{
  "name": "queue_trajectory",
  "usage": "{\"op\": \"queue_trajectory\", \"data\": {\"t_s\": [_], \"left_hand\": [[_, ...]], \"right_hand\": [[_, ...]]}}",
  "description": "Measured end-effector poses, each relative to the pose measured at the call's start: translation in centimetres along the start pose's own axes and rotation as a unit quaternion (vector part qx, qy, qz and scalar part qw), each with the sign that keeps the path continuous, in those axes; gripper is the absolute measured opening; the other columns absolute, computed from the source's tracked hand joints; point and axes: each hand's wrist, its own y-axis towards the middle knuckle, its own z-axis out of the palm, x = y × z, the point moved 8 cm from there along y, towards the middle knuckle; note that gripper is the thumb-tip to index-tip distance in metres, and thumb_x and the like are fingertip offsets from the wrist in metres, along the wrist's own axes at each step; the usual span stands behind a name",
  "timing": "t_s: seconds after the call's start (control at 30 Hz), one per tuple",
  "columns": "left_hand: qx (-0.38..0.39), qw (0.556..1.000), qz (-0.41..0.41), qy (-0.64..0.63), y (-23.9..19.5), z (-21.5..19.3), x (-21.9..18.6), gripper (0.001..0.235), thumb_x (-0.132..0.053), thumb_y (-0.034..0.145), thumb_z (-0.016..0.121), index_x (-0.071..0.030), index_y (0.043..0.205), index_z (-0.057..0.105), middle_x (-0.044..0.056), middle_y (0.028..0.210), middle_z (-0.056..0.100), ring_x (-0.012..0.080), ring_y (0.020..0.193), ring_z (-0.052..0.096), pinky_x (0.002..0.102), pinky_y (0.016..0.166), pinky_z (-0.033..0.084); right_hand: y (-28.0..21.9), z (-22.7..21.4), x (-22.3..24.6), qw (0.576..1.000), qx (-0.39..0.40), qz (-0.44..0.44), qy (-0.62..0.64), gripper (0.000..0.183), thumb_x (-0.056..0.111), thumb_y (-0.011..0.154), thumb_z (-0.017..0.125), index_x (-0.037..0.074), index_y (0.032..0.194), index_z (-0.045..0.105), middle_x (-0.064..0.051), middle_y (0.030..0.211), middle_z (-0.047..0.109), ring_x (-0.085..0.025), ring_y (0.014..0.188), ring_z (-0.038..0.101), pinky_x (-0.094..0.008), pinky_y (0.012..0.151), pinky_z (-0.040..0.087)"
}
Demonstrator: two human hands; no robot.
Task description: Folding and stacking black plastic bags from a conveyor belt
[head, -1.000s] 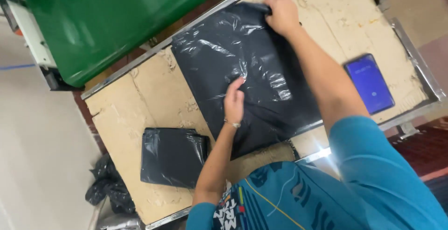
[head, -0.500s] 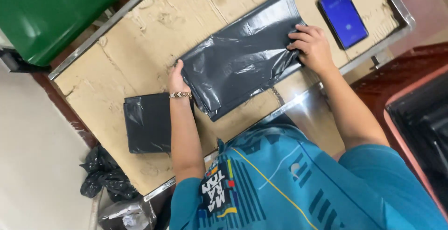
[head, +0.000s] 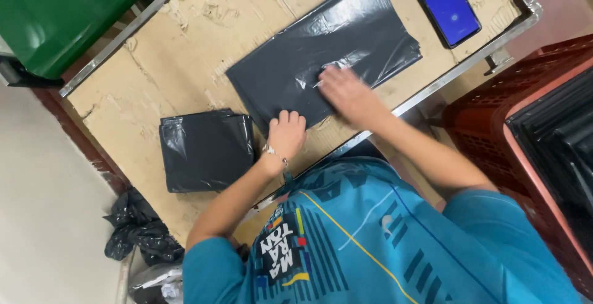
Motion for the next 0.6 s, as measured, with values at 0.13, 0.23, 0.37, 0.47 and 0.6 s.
{"op": "queue_trajectory", "data": {"t_s": [0.13, 0.23, 0.37, 0.47, 0.6], "left_hand": [[-0.051, 0.992, 0.118, -0.021, 3.0, 3.9, -3.0, 0.014, -0.036, 0.08, 0.063, -0.023, 0.075, 0.063, -0.001, 0.071, 0.056, 0.0237, 0.075, 0.06, 0.041, 0.059, 0.043], [0.053, 0.969, 0.19, -0.147, 6.8, -1.3, -6.0, 0.027, -0.042, 0.082, 0.058, -0.02, 0.071, 0.068, 0.003, 0.073, 0.067, 0.027, 0.076, 0.068, 0.043, 0.064, 0.052], [0.18, 0.877, 0.217, -0.39, 14.3, -3.0, -5.9, 0.034, -0.054, 0.091, 0.058, -0.026, 0.085, 0.077, -0.002, 0.103, 0.074, 0.0243, 0.11, 0.069, 0.038, 0.097, 0.053], [0.284, 0.796, 0.104, -0.525, 18.9, 0.9, -0.5, 0.063, -0.066, 0.091, 0.038, -0.014, 0.095, 0.074, 0.011, 0.111, 0.072, 0.0307, 0.117, 0.067, 0.042, 0.104, 0.048], [0.414, 0.608, -0.063, -0.674, 21.1, 5.8, 4.0, 0.108, -0.083, 0.092, 0.006, 0.004, 0.111, 0.069, 0.03, 0.123, 0.069, 0.0404, 0.127, 0.063, 0.049, 0.115, 0.041]], "right_hand": [[-1.1, 4.5, 2.3, 0.985, 0.143, -0.015, 0.093, 0.107, 0.047, 0.066, 0.082, -0.004, 0.151, 0.042, -0.025, 0.162, 0.038, -0.039, 0.155, 0.029, -0.051, 0.13, 0.019], [-4.0, 5.9, 1.9, 0.986, 0.075, -0.02, 0.146, 0.078, 0.052, 0.091, 0.057, -0.005, 0.144, 0.05, -0.024, 0.155, 0.046, -0.038, 0.149, 0.039, -0.051, 0.126, 0.027], [-6.7, 2.8, -0.3, 0.958, -0.014, 0.025, 0.285, 0.055, 0.047, 0.105, 0.042, 0.002, 0.119, 0.071, -0.018, 0.114, 0.071, -0.043, 0.115, 0.067, -0.058, 0.105, 0.053], [-8.3, 1.7, -2.4, 0.869, -0.049, 0.131, 0.475, 0.066, 0.056, 0.102, 0.046, -0.004, 0.114, 0.071, -0.022, 0.122, 0.072, -0.043, 0.125, 0.064, -0.061, 0.11, 0.045], [-14.4, 7.8, -7.5, 0.653, -0.036, 0.424, 0.627, 0.037, 0.034, 0.104, 0.064, 0.003, 0.088, 0.075, -0.012, 0.07, 0.071, -0.022, 0.065, 0.072, -0.035, 0.059, 0.058]]}}
